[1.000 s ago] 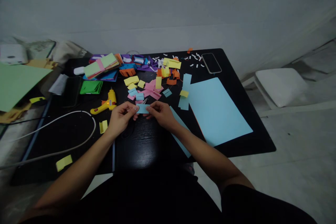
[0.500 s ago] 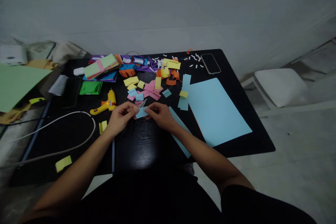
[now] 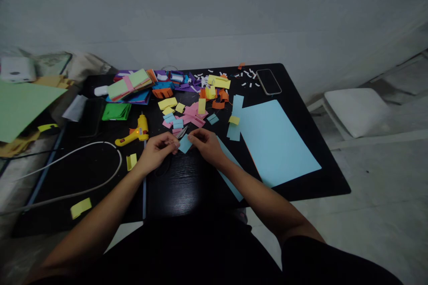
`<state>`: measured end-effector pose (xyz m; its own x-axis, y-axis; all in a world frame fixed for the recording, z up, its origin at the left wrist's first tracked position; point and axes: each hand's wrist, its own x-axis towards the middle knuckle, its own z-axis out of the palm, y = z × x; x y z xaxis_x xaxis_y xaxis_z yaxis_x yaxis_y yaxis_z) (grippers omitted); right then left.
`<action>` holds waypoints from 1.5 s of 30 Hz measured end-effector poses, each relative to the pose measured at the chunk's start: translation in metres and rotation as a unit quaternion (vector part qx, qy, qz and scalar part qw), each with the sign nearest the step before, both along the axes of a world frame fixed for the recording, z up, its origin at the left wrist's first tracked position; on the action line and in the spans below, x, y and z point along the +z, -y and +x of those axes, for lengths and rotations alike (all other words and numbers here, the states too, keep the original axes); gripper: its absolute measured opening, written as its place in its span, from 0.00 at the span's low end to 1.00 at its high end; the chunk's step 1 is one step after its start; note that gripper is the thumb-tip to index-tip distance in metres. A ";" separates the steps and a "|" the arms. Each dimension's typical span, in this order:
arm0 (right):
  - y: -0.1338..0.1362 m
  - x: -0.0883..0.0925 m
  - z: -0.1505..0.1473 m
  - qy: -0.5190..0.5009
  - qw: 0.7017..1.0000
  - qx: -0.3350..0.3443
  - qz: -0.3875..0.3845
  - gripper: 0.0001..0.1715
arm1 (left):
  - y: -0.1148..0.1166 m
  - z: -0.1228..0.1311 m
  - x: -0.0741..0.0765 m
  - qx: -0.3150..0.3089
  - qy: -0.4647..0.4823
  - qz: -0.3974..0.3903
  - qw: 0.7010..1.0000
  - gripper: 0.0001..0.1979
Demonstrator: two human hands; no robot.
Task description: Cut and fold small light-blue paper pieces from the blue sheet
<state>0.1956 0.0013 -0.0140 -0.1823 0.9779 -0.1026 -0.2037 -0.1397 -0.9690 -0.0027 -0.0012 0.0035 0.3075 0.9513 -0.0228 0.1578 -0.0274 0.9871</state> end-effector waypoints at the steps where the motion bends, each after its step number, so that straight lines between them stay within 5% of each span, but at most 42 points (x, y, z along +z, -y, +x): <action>1: 0.000 0.001 0.000 0.011 1.000 0.004 0.006 0.11 | 0.000 0.000 -0.001 -0.007 -0.011 0.002 1.000 0.08; 8: 0.004 0.005 -0.001 0.081 0.992 0.081 0.045 0.10 | 0.002 0.001 -0.006 -0.008 -0.049 0.020 0.999 0.10; 36: 0.006 0.006 -0.001 0.094 0.988 0.112 0.042 0.08 | 0.000 -0.004 -0.003 -0.031 -0.082 0.040 0.995 0.08; 45: 0.001 0.004 0.002 0.111 0.989 0.085 0.048 0.09 | -0.008 -0.013 0.006 0.043 -0.030 0.024 0.998 0.07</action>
<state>0.1980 0.0003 -0.0097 -0.3277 0.9425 -0.0660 0.0344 -0.0579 -0.9977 -0.0161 0.0070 0.0091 0.2235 0.9747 0.0073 0.2196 -0.0576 0.9739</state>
